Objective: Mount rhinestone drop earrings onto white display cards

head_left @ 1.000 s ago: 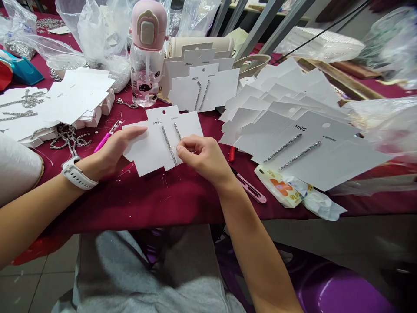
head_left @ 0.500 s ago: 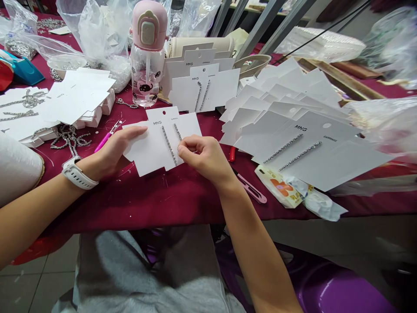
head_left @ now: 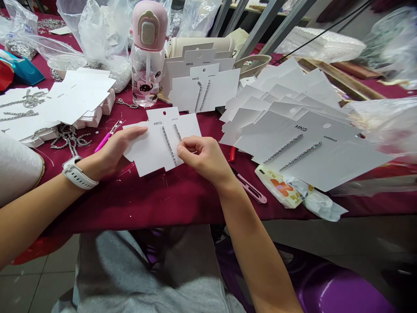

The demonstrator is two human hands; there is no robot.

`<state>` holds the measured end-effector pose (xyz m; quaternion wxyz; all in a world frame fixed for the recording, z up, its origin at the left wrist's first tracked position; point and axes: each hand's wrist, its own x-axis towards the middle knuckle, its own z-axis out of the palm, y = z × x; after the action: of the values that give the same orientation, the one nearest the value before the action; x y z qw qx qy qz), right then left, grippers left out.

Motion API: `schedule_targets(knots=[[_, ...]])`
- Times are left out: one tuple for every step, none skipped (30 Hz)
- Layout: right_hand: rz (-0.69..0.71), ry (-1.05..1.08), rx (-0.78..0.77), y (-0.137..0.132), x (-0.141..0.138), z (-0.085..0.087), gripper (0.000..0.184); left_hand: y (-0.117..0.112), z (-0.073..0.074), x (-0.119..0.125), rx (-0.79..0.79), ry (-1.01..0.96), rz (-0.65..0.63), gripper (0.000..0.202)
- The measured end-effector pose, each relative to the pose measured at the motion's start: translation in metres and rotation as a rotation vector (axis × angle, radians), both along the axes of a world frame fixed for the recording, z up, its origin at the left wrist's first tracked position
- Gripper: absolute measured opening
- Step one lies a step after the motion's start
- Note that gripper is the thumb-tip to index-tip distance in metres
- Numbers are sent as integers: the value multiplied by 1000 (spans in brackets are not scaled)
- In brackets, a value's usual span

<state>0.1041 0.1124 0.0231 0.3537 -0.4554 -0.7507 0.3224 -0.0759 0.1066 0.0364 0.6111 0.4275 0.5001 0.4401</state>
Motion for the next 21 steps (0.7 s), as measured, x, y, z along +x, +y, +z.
schedule_targets(knots=[[5,-4,3,0,0,0,21,0,0,0,4,-2,-6,26],[9,-11,7,0,-1,-1,21,0,-1,0,12,1,-12,26],[11,-19,11,0,-1,-1,20,1,-1,-1,22,6,-16,27],[9,-29,17,0,-1,-2,20,1,-2,-1,34,13,-17,27],[4,-40,24,0,-1,-2,19,1,-2,-1,43,19,-16,28],[-3,-52,33,0,-1,-3,19,1,-3,-1,47,19,-16,28],[-10,-63,44,0,-1,-3,19,1,-3,-1,42,13,-16,28],[-14,-72,52,0,-2,-3,19,1,-3,-1,32,1,-21,27],[-18,-79,59,0,-2,-4,19,1,-3,-1,26,-14,-29,27],[-21,-84,65,0,-2,-4,19,1,-3,-2,25,-27,-37,26],[-25,-88,70,0,-2,-4,19,1,-3,-2,30,-40,-48,26],[-28,-92,73,0,-2,-4,19,1,-4,-2,36,-49,-53,26],[-26,-96,74,1,-3,-4,19,1,-4,-2,39,-55,-57,26],[-21,-98,76,1,-3,-5,19,2,-4,-2,36,-58,-56,27],[-16,-100,78,1,-3,-5,19,2,-4,-2,29,-59,-51,26],[-14,-101,83,1,-4,-5,18,2,-4,-2,22,-58,-46,27],[-17,-102,92,1,-4,-6,18,2,-4,-2,18,-56,-42,27],[-23,-105,103,2,-4,-6,17,2,-4,-2,20,-55,-40,28],[-32,-110,116,2,-4,-7,16,2,-4,-2,23,-56,-39,29],[-41,-116,127,2,-5,-8,16,2,-4,-2,24,-59,-37,31],[-47,-123,138,2,-5,-8,16,2,-4,-3,20,-61,-35,33]])
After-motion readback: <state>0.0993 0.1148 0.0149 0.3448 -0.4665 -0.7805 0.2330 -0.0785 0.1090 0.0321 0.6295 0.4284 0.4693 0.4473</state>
